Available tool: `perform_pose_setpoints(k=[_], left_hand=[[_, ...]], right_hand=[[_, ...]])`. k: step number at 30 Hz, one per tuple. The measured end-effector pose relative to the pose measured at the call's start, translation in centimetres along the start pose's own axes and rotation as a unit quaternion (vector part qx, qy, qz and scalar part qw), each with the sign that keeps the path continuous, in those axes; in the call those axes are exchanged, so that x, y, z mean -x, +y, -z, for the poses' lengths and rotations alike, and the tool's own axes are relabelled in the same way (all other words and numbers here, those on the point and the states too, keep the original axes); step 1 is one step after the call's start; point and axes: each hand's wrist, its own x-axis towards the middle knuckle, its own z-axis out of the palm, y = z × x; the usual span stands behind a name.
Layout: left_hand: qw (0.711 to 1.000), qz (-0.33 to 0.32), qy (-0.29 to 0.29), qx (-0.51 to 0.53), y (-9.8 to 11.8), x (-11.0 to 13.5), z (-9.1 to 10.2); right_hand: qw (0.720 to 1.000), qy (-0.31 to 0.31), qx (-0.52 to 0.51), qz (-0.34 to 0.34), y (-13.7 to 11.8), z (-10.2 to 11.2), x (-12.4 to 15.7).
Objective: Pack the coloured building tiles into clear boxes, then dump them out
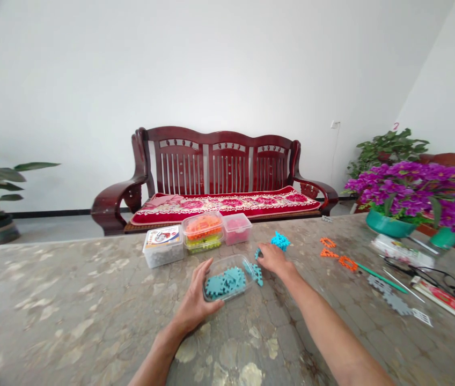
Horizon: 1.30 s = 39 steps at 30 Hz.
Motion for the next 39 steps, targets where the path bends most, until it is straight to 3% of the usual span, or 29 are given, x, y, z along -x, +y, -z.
perform_pose_setpoints(k=[5, 8, 11, 16, 26, 30, 34, 36, 39], left_hand=[[1.000, 0.010, -0.006, -0.005, 0.1, 0.0, 0.0], [1.000, 0.008, -0.004, -0.006, 0.0, 0.0, 0.0], [1.000, -0.003, 0.002, -0.002, -0.1, 0.0, -0.1], [1.000, -0.011, 0.006, -0.003, -0.2, 0.0, -0.2], [1.000, -0.009, 0.016, -0.001, -0.3, 0.0, -0.4], [1.000, -0.012, 0.011, 0.002, -0.4, 0.0, -0.3], [1.000, -0.008, 0.007, -0.004, -0.3, 0.0, -0.2], [1.000, -0.004, 0.004, -0.005, -0.3, 0.0, -0.1], [1.000, 0.000, 0.002, -0.007, -0.3, 0.0, -0.1]], right_hand=[[0.997, 0.067, -0.038, -0.005, -2.1, 2.4, 1.4], [0.983, 0.115, -0.122, 0.075, -4.7, 4.4, 3.0], [0.969, 0.131, -0.127, 0.167, -7.1, 5.6, 4.7], [0.974, 0.080, -0.044, 0.206, -8.3, 4.5, 5.8], [0.962, 0.023, -0.042, 0.268, -8.0, 2.1, 5.2], [0.969, 0.106, -0.102, 0.199, -6.6, 2.2, 4.4], [0.979, 0.190, -0.073, -0.023, -2.2, 2.9, 2.8], [0.971, 0.200, -0.032, -0.125, 0.3, 3.1, 2.1], [0.966, 0.192, -0.008, -0.176, 3.1, 3.0, 1.4]])
